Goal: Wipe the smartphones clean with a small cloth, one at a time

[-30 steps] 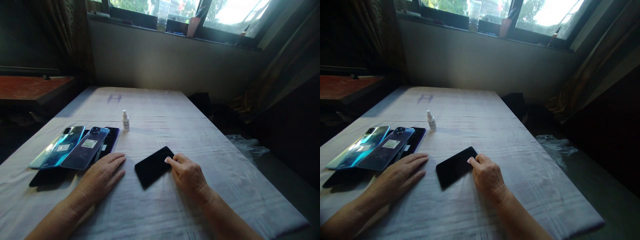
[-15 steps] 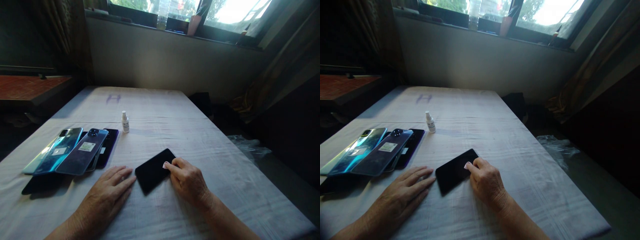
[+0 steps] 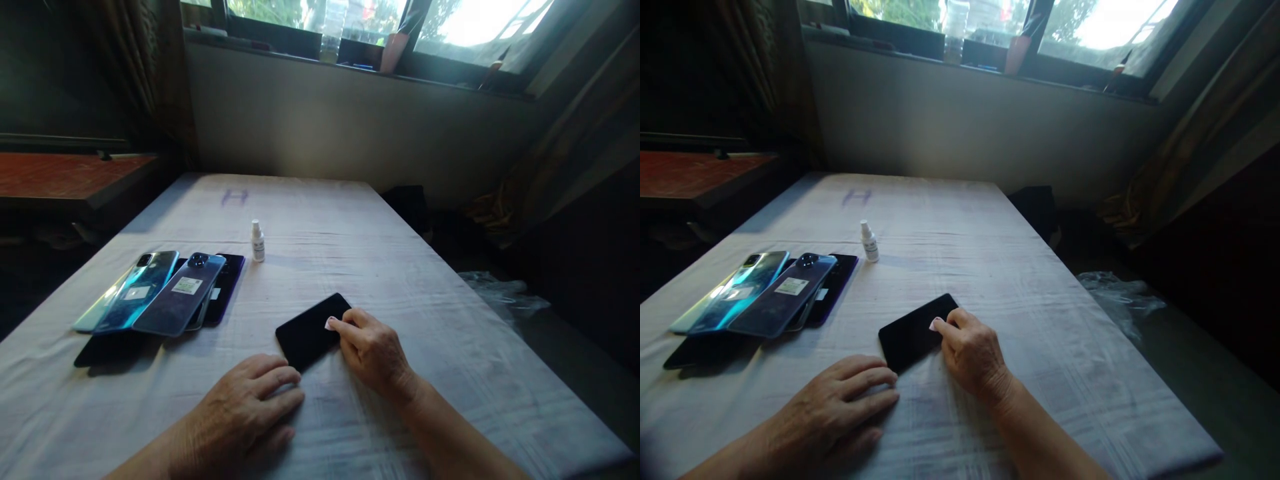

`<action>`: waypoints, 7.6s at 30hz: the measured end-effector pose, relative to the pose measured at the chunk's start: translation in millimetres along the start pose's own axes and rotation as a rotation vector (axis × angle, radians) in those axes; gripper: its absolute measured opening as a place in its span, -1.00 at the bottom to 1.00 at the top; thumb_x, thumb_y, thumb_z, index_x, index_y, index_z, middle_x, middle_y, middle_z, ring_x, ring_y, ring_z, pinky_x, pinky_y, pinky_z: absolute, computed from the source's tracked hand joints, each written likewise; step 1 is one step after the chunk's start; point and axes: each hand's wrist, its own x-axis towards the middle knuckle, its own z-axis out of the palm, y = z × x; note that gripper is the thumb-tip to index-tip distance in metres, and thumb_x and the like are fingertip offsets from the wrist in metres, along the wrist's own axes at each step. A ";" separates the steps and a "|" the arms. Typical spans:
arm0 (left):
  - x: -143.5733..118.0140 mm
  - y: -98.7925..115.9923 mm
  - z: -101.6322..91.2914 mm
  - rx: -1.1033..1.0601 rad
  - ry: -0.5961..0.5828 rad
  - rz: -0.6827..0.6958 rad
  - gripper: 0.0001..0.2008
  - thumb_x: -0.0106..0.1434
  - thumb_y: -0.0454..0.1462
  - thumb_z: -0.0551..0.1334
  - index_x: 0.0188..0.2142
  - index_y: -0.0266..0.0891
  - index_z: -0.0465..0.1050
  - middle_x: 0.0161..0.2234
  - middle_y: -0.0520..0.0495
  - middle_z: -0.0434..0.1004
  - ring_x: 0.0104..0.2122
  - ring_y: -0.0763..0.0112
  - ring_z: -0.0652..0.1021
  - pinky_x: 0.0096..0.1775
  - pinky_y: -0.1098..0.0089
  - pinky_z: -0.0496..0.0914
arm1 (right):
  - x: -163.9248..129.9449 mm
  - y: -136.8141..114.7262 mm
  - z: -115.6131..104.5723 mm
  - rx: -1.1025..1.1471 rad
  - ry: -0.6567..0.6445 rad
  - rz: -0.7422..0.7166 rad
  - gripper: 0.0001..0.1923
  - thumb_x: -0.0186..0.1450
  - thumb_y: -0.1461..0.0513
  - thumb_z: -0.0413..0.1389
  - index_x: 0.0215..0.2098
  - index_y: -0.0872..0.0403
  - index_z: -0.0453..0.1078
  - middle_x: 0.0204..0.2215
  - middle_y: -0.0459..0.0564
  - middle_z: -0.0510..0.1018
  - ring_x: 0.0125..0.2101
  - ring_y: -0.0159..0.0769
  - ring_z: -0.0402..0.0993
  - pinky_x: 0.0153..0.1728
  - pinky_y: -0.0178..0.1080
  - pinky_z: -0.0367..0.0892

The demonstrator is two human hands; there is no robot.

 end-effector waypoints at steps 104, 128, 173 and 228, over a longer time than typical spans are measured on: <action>27.2 -2.5 39.3 0.347 -0.060 0.188 -0.35 0.41 0.17 0.05 0.35 -0.06 0.18 0.28 -0.18 0.35 0.27 0.02 0.32 0.27 0.07 0.11 | 45.0 27.0 4.1 -0.057 -0.065 -0.008 -0.65 0.25 0.43 0.08 -0.13 -0.01 0.58 -0.29 -0.03 0.57 -0.35 -0.33 0.50 -0.31 -0.35 0.35; 27.8 -5.7 39.5 0.396 -0.106 0.207 -0.42 0.45 0.10 0.05 0.35 -0.04 0.19 0.27 -0.16 0.38 0.25 0.05 0.37 0.23 0.10 0.18 | 35.8 9.9 13.7 -0.057 -0.085 -0.039 -0.65 0.24 0.42 0.10 -0.12 0.00 0.58 -0.33 -0.04 0.55 -0.40 -0.35 0.45 -0.38 -0.36 0.30; 25.5 -5.8 48.3 0.416 0.016 0.205 -0.57 0.50 -0.11 0.04 0.31 -0.01 0.24 0.25 -0.11 0.40 0.22 0.10 0.36 0.25 0.09 0.15 | 45.8 4.8 16.0 -0.038 -0.075 -0.057 -0.66 0.18 0.44 0.09 -0.21 0.00 0.61 -0.37 -0.04 0.54 -0.40 -0.28 0.44 -0.37 -0.28 0.26; 30.3 3.6 27.6 0.230 -0.115 0.133 -0.38 0.42 0.16 0.03 0.32 -0.06 0.23 0.29 -0.18 0.34 0.27 0.04 0.31 0.29 0.07 0.08 | 53.3 3.8 26.5 -0.099 -0.120 0.025 -0.66 0.27 0.42 0.11 -0.13 -0.04 0.59 -0.29 -0.01 0.55 -0.28 -0.26 0.43 -0.27 -0.29 0.31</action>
